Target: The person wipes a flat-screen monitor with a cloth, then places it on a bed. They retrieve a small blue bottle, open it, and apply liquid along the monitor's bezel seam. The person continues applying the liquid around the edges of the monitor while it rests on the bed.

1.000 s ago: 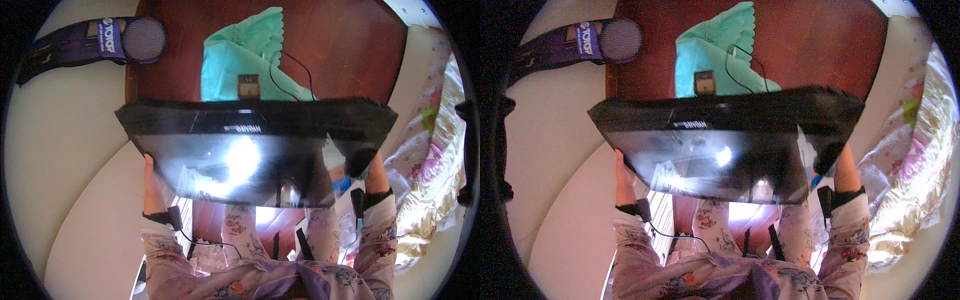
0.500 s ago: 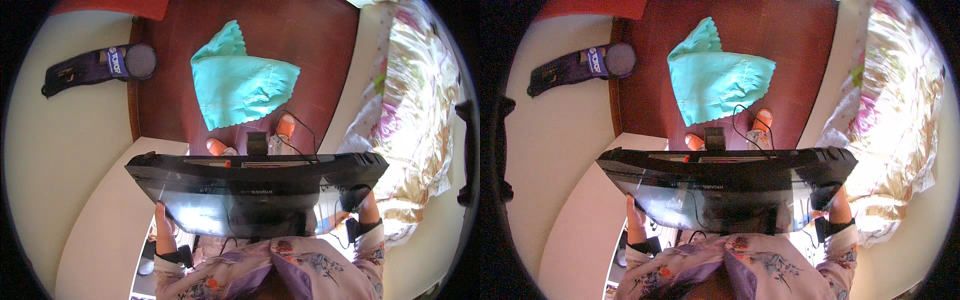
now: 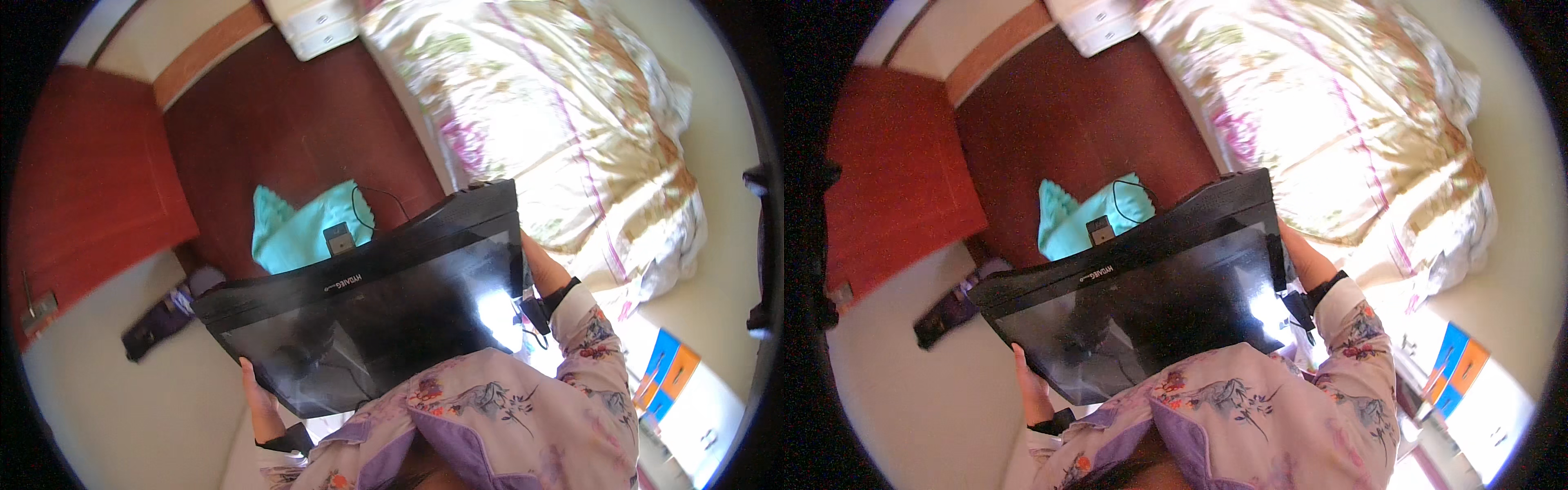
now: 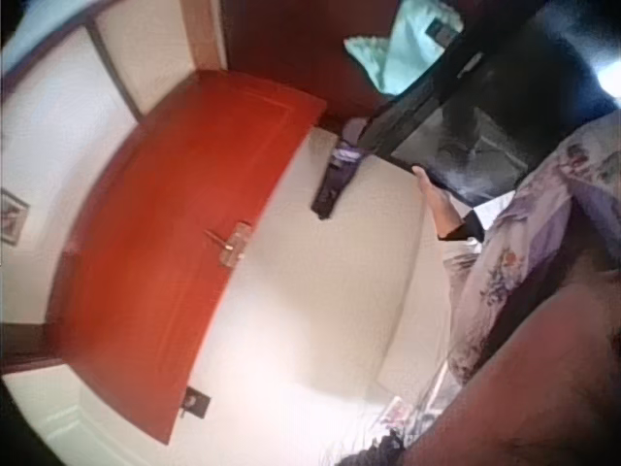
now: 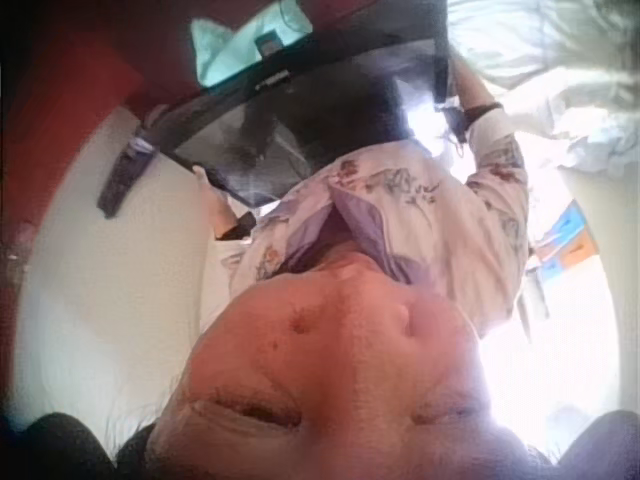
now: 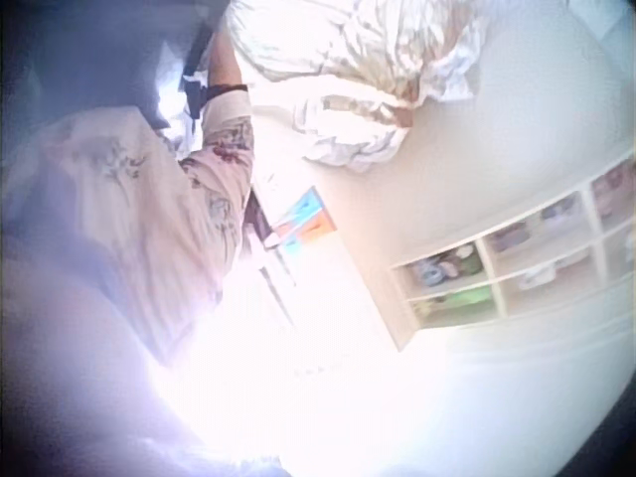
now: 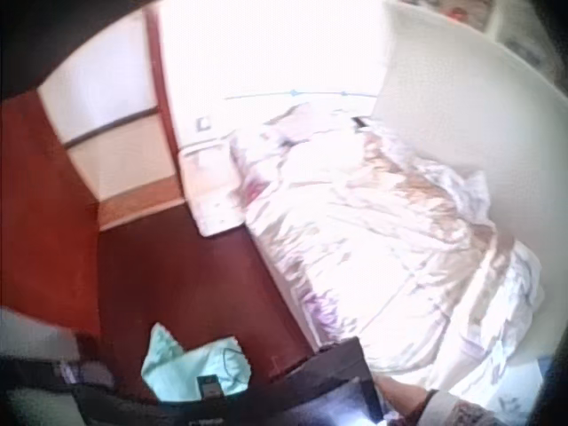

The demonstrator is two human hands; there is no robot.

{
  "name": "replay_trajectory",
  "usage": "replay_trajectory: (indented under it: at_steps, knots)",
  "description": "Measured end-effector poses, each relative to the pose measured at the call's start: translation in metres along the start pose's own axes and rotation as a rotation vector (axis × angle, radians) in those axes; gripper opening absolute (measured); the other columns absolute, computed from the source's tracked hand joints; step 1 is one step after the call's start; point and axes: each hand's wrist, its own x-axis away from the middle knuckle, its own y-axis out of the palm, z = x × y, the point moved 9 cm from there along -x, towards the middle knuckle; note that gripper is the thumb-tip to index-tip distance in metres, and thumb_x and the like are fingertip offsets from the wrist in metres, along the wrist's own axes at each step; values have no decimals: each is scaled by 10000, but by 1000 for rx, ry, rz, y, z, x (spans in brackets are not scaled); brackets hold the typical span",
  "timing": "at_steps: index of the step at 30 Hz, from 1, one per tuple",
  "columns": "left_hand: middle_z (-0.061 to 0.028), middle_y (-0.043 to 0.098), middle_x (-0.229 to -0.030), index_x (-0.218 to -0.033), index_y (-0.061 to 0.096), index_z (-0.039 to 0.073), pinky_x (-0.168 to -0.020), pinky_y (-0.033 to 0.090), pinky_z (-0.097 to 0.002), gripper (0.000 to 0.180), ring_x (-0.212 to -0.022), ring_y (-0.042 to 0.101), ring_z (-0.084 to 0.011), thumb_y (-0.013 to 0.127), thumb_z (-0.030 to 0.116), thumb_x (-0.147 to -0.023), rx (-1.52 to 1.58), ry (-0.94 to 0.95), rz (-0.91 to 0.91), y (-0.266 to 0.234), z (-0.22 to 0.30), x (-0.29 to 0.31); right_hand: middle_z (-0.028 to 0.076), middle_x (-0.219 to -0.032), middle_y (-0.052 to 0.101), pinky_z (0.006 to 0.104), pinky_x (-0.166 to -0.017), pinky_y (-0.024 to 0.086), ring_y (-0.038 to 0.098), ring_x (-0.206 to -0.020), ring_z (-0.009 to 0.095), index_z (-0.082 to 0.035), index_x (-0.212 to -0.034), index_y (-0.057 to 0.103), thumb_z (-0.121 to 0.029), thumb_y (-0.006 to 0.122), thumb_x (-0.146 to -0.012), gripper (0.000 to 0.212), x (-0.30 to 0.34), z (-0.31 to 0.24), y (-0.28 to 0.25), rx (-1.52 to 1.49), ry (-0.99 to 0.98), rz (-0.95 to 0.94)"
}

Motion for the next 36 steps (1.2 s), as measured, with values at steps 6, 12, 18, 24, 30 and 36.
replay_trajectory:
  at_steps: [6,12,18,24,30,36]
  knots:
    - [-119,500,-1305,-1307,428,-27,-1015,353,-365,716,-1184,474,-261,596,497,-850,-159,-26,-282,120,52,-39,108,-1171,606,346,-878,473,584,-1028,244,-59,-1240,546,-619,468,-855,685,66,-9,-75,-230,-131,57]
    - [-113,494,-1315,-1283,471,-22,-995,365,-349,648,-1176,478,-251,586,462,-869,-436,-143,-479,279,70,-51,112,-1176,603,345,-885,470,581,-1034,247,-57,-1245,542,-631,458,-857,697,125,27,-150,-428,-225,157]
    - [-90,543,-1257,-1253,509,9,-961,392,-338,574,-1142,505,-229,566,446,-885,-822,-104,-528,454,53,-27,110,-1182,603,352,-881,472,592,-1017,247,-64,-1272,520,-707,442,-808,797,135,62,-228,-631,-238,278]
    - [-75,590,-1172,-1195,552,32,-908,434,-337,464,-1053,558,-213,587,365,-873,-934,-201,-792,611,-2,-13,113,-1226,579,365,-910,444,562,-1067,261,-84,-1313,488,-731,430,-800,827,124,65,-289,-785,-282,321]
    - [-65,661,-973,-1027,640,43,-839,471,-331,302,-923,615,-198,654,255,-812,-1260,-289,-714,704,-37,-38,108,-1209,590,369,-889,462,581,-1039,248,-77,-1281,523,-729,451,-791,819,116,61,-315,-917,-204,339]
    - [-80,644,-1068,-1088,615,26,-877,454,-358,416,-976,600,-206,689,311,-794,-1536,-138,-713,799,-67,-48,90,-1237,576,367,-919,435,555,-1088,253,-99,-1289,525,-737,456,-780,819,100,47,-328,-1001,-159,400]
